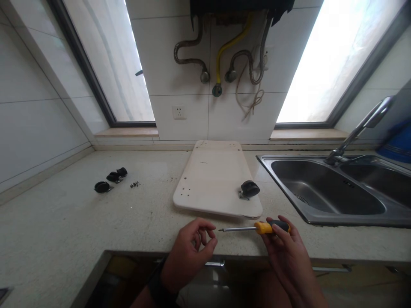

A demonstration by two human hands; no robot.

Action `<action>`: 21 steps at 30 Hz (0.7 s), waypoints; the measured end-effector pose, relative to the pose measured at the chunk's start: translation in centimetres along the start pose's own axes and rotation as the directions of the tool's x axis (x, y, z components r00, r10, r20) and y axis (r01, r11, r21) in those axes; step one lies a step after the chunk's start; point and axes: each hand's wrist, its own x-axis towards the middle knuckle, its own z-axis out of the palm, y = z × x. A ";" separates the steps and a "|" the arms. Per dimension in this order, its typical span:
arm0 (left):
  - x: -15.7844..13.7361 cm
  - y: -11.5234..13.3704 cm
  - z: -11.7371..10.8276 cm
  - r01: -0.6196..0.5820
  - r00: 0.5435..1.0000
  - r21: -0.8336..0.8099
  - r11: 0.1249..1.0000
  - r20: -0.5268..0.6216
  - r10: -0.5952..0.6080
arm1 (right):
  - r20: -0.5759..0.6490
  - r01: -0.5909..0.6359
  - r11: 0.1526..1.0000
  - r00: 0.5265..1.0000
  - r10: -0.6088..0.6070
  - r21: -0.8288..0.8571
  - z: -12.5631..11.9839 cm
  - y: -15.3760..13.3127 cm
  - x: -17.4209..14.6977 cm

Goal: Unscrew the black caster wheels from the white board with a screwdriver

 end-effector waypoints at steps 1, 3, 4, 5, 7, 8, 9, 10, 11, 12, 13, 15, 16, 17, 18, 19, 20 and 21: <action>0.0 0.0 0.3 0.009 1.000 -0.013 1.000 0.001 -0.009 | 0.004 -0.003 1.000 1.000 0.003 -0.001 0.1 0.1 0.0; -0.2 -0.1 0.8 0.010 1.000 -0.035 0.999 -0.011 -0.010 | 0.007 -0.014 1.000 1.000 0.014 -0.006 0.2 0.2 -0.1; -0.2 -0.1 0.9 0.005 1.000 -0.044 0.999 -0.020 -0.006 | 0.008 -0.019 1.000 1.000 0.019 -0.008 0.3 0.3 -0.1; -0.3 -0.1 1.1 0.000 1.000 -0.054 0.999 -0.031 -0.001 | 0.008 -0.021 1.000 1.000 0.021 -0.008 0.4 0.3 -0.2; -0.3 -0.1 1.3 -0.011 0.999 -0.066 0.998 -0.052 0.007 | 0.008 -0.023 1.000 1.000 0.023 -0.008 0.5 0.4 -0.3; -0.3 -0.1 1.4 -0.019 0.998 -0.067 0.998 -0.065 0.014 | 0.011 -0.023 1.000 1.000 0.023 -0.007 0.5 0.5 -0.4; -0.2 -0.1 1.5 -0.028 0.997 -0.068 0.997 -0.077 0.022 | 0.016 -0.023 1.000 1.000 0.023 -0.007 0.5 0.5 -0.4; -0.2 -0.1 1.6 -0.035 0.996 -0.068 0.997 -0.084 0.029 | 0.019 -0.022 1.000 1.000 0.022 -0.007 0.4 0.5 -0.5; -0.2 0.0 1.6 -0.042 0.996 -0.069 0.997 -0.088 0.035 | 0.022 -0.021 1.000 1.000 0.021 -0.008 0.4 0.6 -0.5; -0.2 0.0 1.6 -0.047 0.995 -0.070 0.996 -0.089 0.040 | 0.024 -0.019 1.000 1.000 0.019 -0.010 0.3 0.6 -0.5; -0.2 0.1 1.7 -0.049 0.995 -0.071 0.996 -0.088 0.042 | 0.025 -0.017 1.000 1.000 0.018 -0.011 0.3 0.6 -0.5; -0.2 0.2 1.7 -0.048 0.995 -0.070 0.996 -0.089 0.042 | 0.027 -0.017 1.000 0.999 0.017 -0.017 0.2 0.6 -0.6; -0.3 0.3 1.7 -0.047 0.995 -0.068 0.997 -0.090 0.041 | 0.030 -0.017 1.000 0.999 0.018 -0.019 0.2 0.6 -0.6; -0.3 0.4 1.6 -0.047 0.995 -0.066 0.997 -0.092 0.040 | 0.032 -0.017 1.000 0.999 0.017 -0.020 0.2 0.6 -0.6; -0.3 0.5 1.6 -0.046 0.995 -0.065 0.997 -0.092 0.040 | 0.031 -0.016 1.000 0.999 0.017 -0.021 0.2 0.5 -0.7; -0.3 0.5 1.6 -0.046 0.995 -0.065 0.997 -0.094 0.039 | 0.031 -0.014 1.000 0.999 0.015 -0.021 0.2 0.5 -0.7; -0.3 0.5 1.6 -0.045 0.995 -0.067 0.997 -0.094 0.039 | 0.029 -0.009 1.000 1.000 0.010 -0.020 0.2 0.5 -0.7; -0.2 0.5 1.6 -0.044 0.995 -0.070 0.997 -0.093 0.038 | 0.028 -0.004 1.000 1.000 0.005 -0.017 0.3 0.4 -0.8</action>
